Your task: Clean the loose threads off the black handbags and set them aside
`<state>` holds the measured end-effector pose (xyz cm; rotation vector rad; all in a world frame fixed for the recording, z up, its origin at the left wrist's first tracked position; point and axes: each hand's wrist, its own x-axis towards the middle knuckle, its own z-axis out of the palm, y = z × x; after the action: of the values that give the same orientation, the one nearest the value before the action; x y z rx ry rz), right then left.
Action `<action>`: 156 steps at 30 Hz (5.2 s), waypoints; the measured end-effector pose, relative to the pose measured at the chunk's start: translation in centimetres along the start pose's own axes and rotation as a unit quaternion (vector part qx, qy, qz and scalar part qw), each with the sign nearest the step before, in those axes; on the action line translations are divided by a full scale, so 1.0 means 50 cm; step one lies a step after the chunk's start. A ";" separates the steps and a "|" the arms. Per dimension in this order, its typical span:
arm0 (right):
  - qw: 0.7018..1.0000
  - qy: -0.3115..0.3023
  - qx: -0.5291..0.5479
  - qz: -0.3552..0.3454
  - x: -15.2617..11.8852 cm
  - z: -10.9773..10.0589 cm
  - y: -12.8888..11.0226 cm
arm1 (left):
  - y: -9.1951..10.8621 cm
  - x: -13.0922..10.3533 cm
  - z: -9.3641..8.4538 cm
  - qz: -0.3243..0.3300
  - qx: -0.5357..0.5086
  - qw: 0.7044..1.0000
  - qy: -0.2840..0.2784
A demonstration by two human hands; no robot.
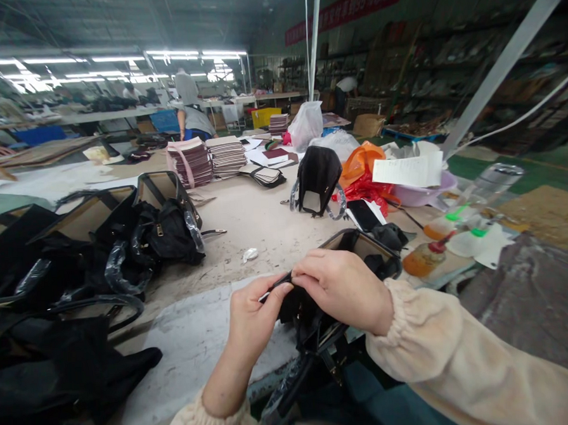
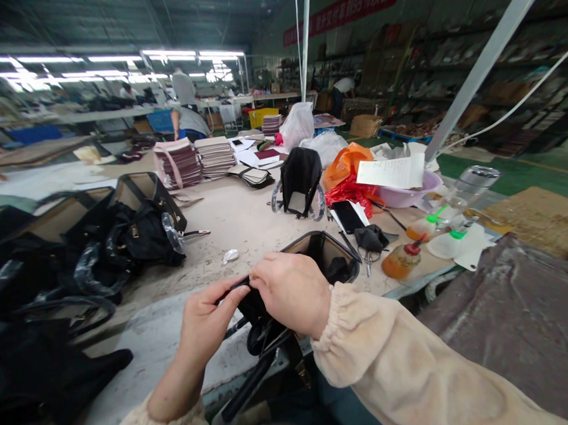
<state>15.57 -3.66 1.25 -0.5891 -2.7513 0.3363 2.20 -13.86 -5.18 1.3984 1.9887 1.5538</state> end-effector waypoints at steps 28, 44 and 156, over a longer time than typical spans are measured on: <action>0.995 -0.063 -0.051 0.054 -0.018 -0.032 0.026 | 0.010 0.002 -0.005 0.096 0.152 0.983 0.030; 0.991 -0.044 -0.063 0.108 -0.007 -0.028 0.046 | 0.020 0.002 -0.005 0.103 0.181 0.978 0.026; 0.977 -0.015 -0.081 0.197 -0.007 -0.049 0.089 | 0.046 0.074 0.016 0.139 0.207 0.960 -0.129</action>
<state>18.33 0.54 2.15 -1.1850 -2.6930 0.2089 2.06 -10.51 -2.30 1.9997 2.0976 1.0034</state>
